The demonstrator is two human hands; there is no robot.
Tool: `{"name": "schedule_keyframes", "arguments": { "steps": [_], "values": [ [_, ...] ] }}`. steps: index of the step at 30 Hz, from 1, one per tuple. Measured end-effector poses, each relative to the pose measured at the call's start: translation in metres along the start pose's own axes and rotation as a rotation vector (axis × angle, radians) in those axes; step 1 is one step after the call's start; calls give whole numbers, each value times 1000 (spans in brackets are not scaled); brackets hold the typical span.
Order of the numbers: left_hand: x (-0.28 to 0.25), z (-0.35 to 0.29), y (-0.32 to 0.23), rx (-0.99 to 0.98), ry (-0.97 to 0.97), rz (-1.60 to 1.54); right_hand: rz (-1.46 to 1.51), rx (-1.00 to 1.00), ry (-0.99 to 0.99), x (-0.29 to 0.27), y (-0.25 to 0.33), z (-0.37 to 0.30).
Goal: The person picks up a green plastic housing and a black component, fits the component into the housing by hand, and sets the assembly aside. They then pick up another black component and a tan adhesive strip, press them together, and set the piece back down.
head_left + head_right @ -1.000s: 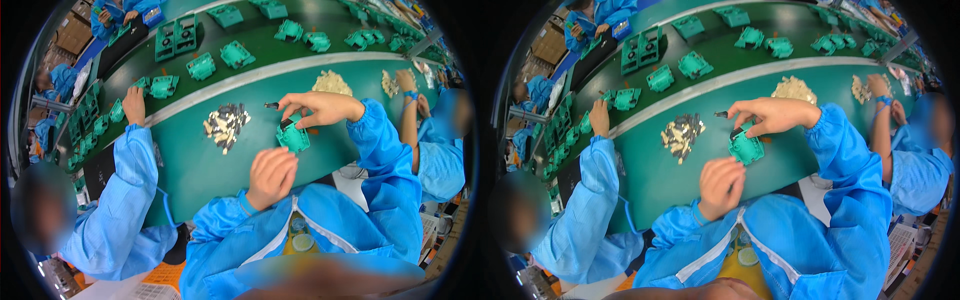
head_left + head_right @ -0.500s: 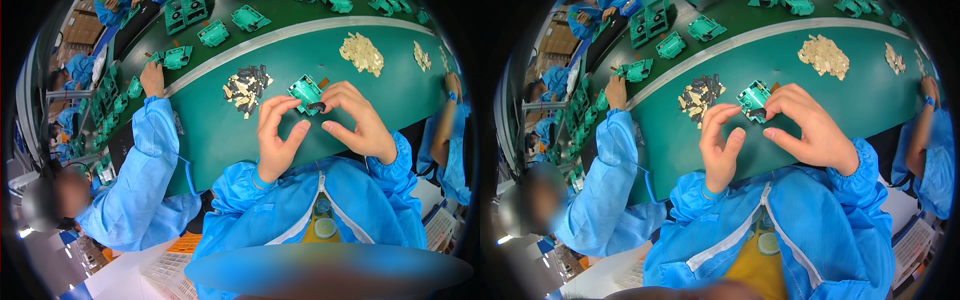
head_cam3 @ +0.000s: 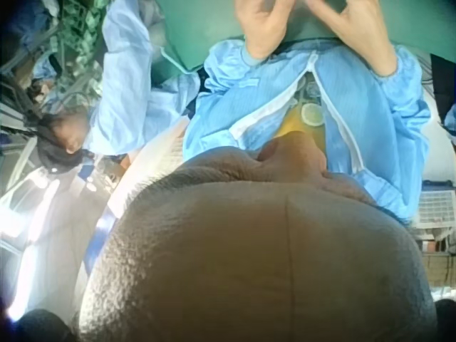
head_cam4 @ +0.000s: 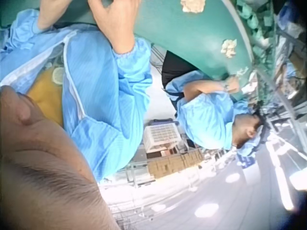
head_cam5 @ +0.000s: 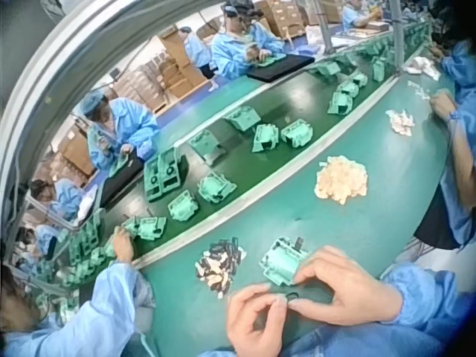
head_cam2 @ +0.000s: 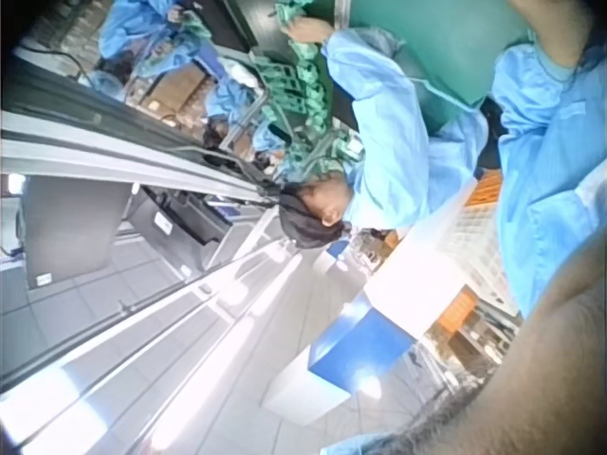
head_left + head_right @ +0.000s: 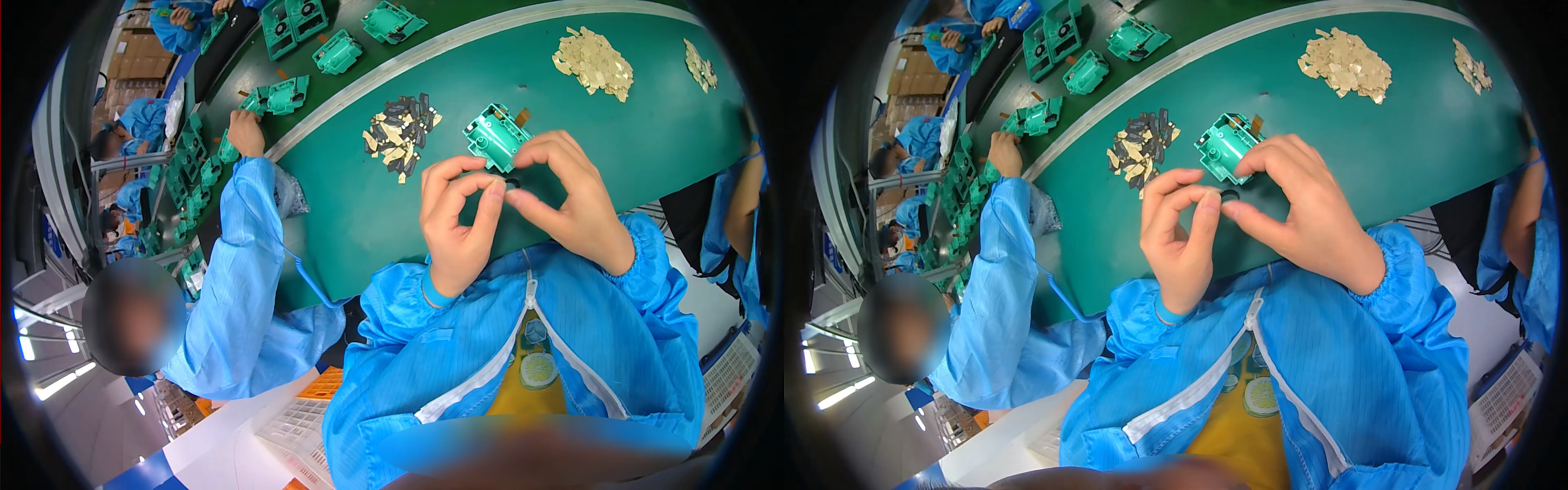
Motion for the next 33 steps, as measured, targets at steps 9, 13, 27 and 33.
{"name": "schedule_keyframes", "arguments": {
  "steps": [9,13,27,33],
  "values": [
    [11,48,6,159,362,411,457,329,-79,-32,-42,-12],
    [31,39,9,245,569,561,729,495,-32,-26,-64,-25],
    [35,15,-26,116,300,372,373,380,110,-18,-49,-32],
    [30,14,-25,96,198,285,323,523,-15,-20,-35,-28]
  ]
}}
Point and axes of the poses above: each hand's wrist, its own z-axis towards the middle knuckle, its own x-axis out of the palm, y = z × x, the point moved 6 cm from there along z, towards the middle knuckle, and after that the axes turned 6 degrees about z, right-handed, at the moved point
